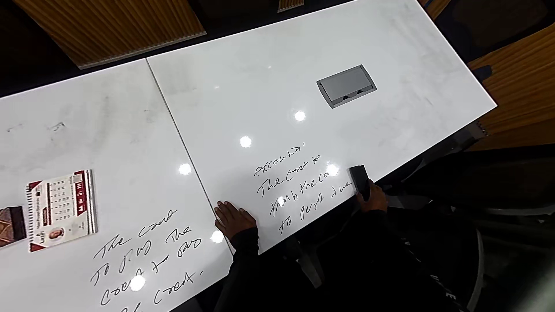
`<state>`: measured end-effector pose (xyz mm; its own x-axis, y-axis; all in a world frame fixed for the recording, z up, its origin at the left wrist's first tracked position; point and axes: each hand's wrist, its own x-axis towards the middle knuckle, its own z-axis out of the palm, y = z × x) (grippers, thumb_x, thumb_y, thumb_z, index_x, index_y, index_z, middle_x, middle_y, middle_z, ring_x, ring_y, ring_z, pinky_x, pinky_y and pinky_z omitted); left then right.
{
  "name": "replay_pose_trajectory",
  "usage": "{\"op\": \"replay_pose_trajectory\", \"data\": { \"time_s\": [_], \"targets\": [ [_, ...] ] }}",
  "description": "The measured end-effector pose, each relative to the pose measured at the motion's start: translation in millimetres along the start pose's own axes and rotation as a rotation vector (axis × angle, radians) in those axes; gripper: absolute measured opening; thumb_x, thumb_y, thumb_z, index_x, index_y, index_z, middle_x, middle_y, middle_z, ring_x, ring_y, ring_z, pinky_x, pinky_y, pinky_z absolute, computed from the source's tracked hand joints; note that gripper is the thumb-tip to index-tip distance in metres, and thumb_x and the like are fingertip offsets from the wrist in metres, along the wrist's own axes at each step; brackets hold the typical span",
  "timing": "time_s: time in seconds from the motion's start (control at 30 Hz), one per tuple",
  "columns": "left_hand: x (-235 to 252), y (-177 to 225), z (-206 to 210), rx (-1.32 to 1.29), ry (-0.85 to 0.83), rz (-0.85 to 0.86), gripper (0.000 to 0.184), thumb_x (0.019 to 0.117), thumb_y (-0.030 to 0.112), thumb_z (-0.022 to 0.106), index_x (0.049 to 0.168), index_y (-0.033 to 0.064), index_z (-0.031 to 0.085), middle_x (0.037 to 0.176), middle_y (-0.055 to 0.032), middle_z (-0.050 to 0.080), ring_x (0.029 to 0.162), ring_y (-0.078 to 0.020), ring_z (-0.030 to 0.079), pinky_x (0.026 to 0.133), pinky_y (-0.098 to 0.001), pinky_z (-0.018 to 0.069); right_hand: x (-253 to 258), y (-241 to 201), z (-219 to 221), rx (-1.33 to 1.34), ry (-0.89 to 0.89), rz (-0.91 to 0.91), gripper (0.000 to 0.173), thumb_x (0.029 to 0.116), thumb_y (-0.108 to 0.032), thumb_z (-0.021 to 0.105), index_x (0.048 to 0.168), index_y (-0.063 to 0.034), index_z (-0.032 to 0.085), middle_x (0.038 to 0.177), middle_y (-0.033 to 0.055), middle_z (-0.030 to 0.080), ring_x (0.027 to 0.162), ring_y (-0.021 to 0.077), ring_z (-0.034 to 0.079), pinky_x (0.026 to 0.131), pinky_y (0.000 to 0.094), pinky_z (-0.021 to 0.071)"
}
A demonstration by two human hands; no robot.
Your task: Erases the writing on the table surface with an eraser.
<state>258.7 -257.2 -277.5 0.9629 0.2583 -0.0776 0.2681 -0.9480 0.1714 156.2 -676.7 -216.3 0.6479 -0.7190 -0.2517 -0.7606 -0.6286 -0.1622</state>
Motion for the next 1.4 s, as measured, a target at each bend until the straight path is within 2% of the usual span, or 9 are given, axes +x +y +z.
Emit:
{"op": "replay_pose_trajectory", "data": {
  "time_s": [0.17, 0.43, 0.67, 0.8, 0.93, 1.03, 1.17, 1.27, 1.4],
  "targets": [
    [0.9, -2.3, 1.1, 0.01, -0.005, 0.009, 0.064, 0.1039, 0.033, 0.03, 0.158, -0.0007, 0.036, 0.169, -0.0191, 0.027, 0.157, -0.0365, 0.024, 0.123, -0.0598, 0.02, 4.4, -0.9, 7.2, 0.018, 0.055, 0.032, 0.067, 0.095, -0.039, 0.073, 0.152, -0.011, 0.051, 0.144, 0.0241, 0.058, 0.131, 0.0473, 0.054, 0.102, 0.0708, 0.0408],
    [1.3, -1.1, -0.8, 0.02, -0.002, 0.009, 0.063, 0.1042, 0.032, 0.031, 0.157, -0.0006, 0.037, 0.169, -0.0187, 0.027, 0.157, -0.0363, 0.025, 0.123, -0.0586, 0.0204, -46.1, -21.5, 44.3, 0.126, 0.159, -0.104, 0.064, 0.0921, -0.024, 0.073, 0.15, -0.0063, 0.051, 0.138, 0.0256, 0.061, 0.125, 0.0485, 0.058, 0.095, 0.0705, 0.0451],
    [0.5, -1.9, -3.3, 0.009, -0.018, 0.015, 0.063, 0.1047, 0.034, 0.03, 0.157, -0.0007, 0.037, 0.169, -0.0197, 0.027, 0.157, -0.0368, 0.024, 0.123, -0.0593, 0.0195, -156.7, -77.4, 85.8, 0.165, 0.082, -0.538, 0.047, 0.09, -0.032, 0.07, 0.13, -0.0069, 0.069, 0.124, 0.0143, 0.072, 0.115, 0.0373, 0.068, 0.09, 0.0608, 0.0546],
    [0.2, -2.6, -1.9, -0.006, 0.015, 0.023, 0.063, 0.1044, 0.035, 0.03, 0.156, -0.0012, 0.039, 0.167, -0.0209, 0.029, 0.156, -0.0374, 0.026, 0.123, -0.0592, 0.0203, -215.5, -104.3, 94.6, 0.156, -0.122, -0.777, 0.05, 0.0876, -0.028, 0.074, 0.136, -0.0143, 0.067, 0.127, 0.0105, 0.071, 0.118, 0.0341, 0.067, 0.093, 0.06, 0.054],
    [0.2, -2.3, -1.3, -0.016, 0.008, 0.009, 0.063, 0.1051, 0.035, 0.03, 0.157, 0.0, 0.039, 0.168, -0.0191, 0.028, 0.157, -0.0355, 0.025, 0.124, -0.0587, 0.0193, -224.2, -109.8, 105.0, 0.128, -0.086, -0.912, 0.054, 0.0853, -0.029, 0.073, 0.137, -0.0196, 0.065, 0.125, 0.0066, 0.071, 0.114, 0.0299, 0.068, 0.087, 0.0552, 0.0548],
    [0.2, -1.8, -2.6, -0.014, -0.001, 0.005, 0.062, 0.1052, 0.033, 0.031, 0.157, -0.0003, 0.039, 0.168, -0.0194, 0.029, 0.157, -0.0363, 0.024, 0.124, -0.058, 0.0194, -207.4, -103.9, 99.8, 0.123, -0.04, -0.882, 0.05, 0.087, -0.031, 0.071, 0.136, -0.0199, 0.067, 0.124, 0.0063, 0.072, 0.113, 0.03, 0.068, 0.088, 0.0555, 0.0544],
    [0.0, -1.4, -3.4, -0.002, 0.0, 0.005, 0.063, 0.1047, 0.034, 0.03, 0.157, -0.0001, 0.039, 0.168, -0.0193, 0.029, 0.157, -0.0365, 0.025, 0.124, -0.058, 0.0198, -165.2, -81.0, 82.8, 0.101, 0.082, -0.72, 0.044, 0.0881, -0.031, 0.07, 0.128, -0.0131, 0.071, 0.121, 0.0099, 0.074, 0.111, 0.0324, 0.07, 0.087, 0.0581, 0.0552],
    [0.2, -2.3, -1.9, -0.01, 0.01, 0.009, 0.063, 0.1045, 0.034, 0.03, 0.156, 0.0, 0.04, 0.168, -0.0194, 0.03, 0.157, -0.037, 0.026, 0.123, -0.0585, 0.02, -124.5, -58.6, 54.8, 0.089, 0.141, -0.518, 0.047, 0.0888, -0.028, 0.071, 0.129, -0.005, 0.07, 0.122, 0.0196, 0.072, 0.112, 0.0414, 0.069, 0.085, 0.0639, 0.0539],
    [0.4, -1.9, -2.9, -0.007, 0.002, 0.005, 0.062, 0.105, 0.032, 0.03, 0.157, 0.0003, 0.039, 0.168, -0.0191, 0.029, 0.157, -0.036, 0.025, 0.123, -0.0583, 0.0197, -72.3, -23.1, 27.2, 0.085, 0.186, -0.19, 0.053, 0.0911, -0.026, 0.072, 0.137, -0.0005, 0.063, 0.133, 0.0257, 0.065, 0.122, 0.0478, 0.062, 0.093, 0.071, 0.047]
  ]
}}
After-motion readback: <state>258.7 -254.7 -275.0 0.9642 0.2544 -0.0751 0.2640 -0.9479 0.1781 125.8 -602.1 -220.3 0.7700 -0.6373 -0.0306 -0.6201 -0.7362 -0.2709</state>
